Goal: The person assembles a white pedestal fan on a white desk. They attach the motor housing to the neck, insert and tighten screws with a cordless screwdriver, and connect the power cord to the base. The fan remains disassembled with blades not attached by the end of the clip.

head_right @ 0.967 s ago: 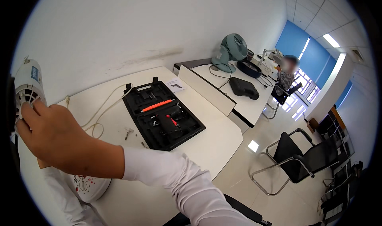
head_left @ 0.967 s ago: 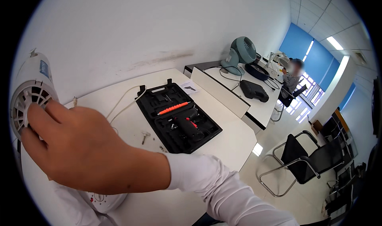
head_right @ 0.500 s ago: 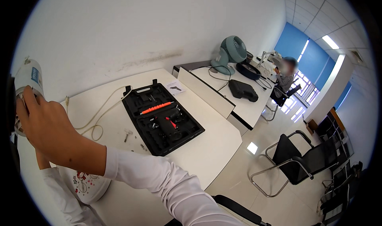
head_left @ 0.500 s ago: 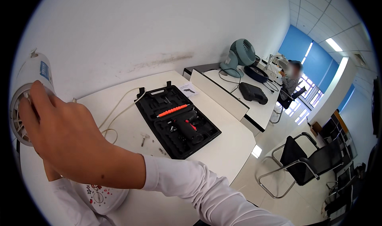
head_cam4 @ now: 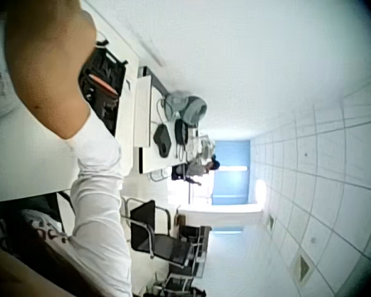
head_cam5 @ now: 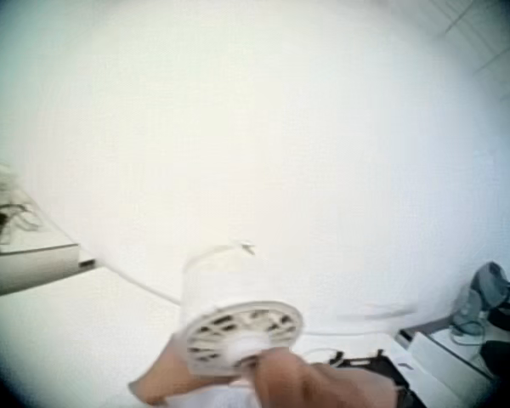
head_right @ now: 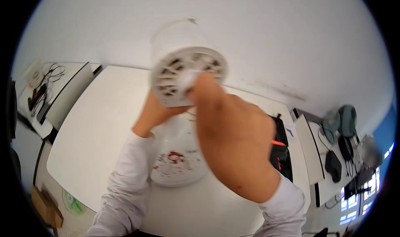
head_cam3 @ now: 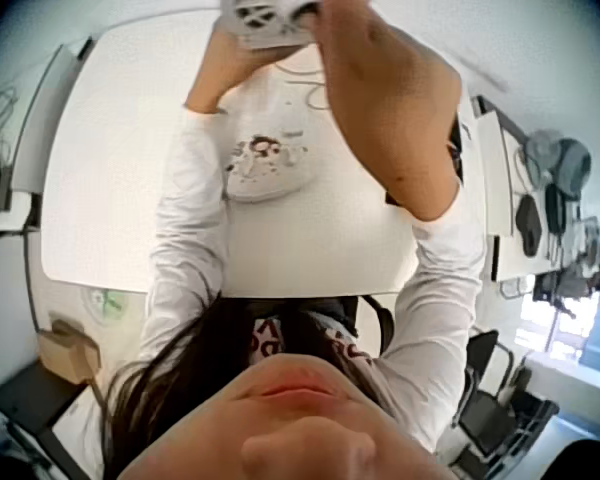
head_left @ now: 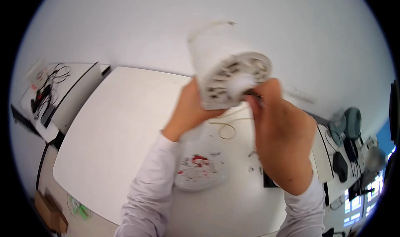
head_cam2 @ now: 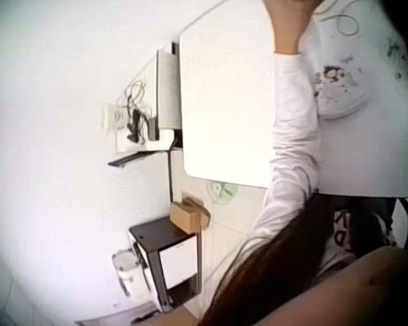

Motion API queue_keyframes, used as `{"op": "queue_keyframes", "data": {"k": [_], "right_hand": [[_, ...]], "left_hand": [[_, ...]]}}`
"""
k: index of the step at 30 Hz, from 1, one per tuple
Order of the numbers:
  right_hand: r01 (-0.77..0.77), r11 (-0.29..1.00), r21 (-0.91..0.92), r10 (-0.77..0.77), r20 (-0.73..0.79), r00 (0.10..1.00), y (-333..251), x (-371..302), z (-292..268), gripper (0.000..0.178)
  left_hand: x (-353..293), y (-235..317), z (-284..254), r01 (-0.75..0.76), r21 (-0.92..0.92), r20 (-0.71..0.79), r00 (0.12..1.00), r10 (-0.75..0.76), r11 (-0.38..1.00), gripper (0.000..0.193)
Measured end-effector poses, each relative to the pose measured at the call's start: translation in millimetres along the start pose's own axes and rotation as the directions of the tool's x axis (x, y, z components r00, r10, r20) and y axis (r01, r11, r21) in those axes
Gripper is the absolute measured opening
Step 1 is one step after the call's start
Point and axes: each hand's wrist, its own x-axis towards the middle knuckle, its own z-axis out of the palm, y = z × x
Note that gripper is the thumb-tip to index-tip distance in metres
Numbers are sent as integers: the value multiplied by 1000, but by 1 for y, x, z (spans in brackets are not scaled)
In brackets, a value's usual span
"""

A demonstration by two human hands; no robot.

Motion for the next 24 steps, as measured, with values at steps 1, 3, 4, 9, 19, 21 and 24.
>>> {"op": "queue_keyframes", "data": {"k": [1,3,4,9,19,21,24], "right_hand": [[59,998,-26,-61,-77,995,-2,3,2,12],[43,983,-180,-54,-52,997,-13,6,1,17],[54,974,-219,-71,-70,995,-15,6,4,19],[167,925,-341,-181,-10,983,-8,9,0,25],[274,961,-39,-261,198,945,17,18,-4,29],[99,918,383,-188,201,961,22,19,1,31],[-541,536,648,-34,657,753,17,22,-15,32]], "left_hand": [[-1,0,-2,-22,1,-58,998,22,1000,55],[-4,-7,-1,-166,85,-201,963,180,982,56],[-4,-7,0,-200,81,-239,947,213,977,56],[-6,-14,7,-238,168,-298,913,279,957,56],[-7,-14,1,-187,178,-289,929,233,966,58],[-8,-15,0,-198,185,-284,927,245,963,59],[-10,-12,0,-181,181,-283,932,227,967,61]]}}
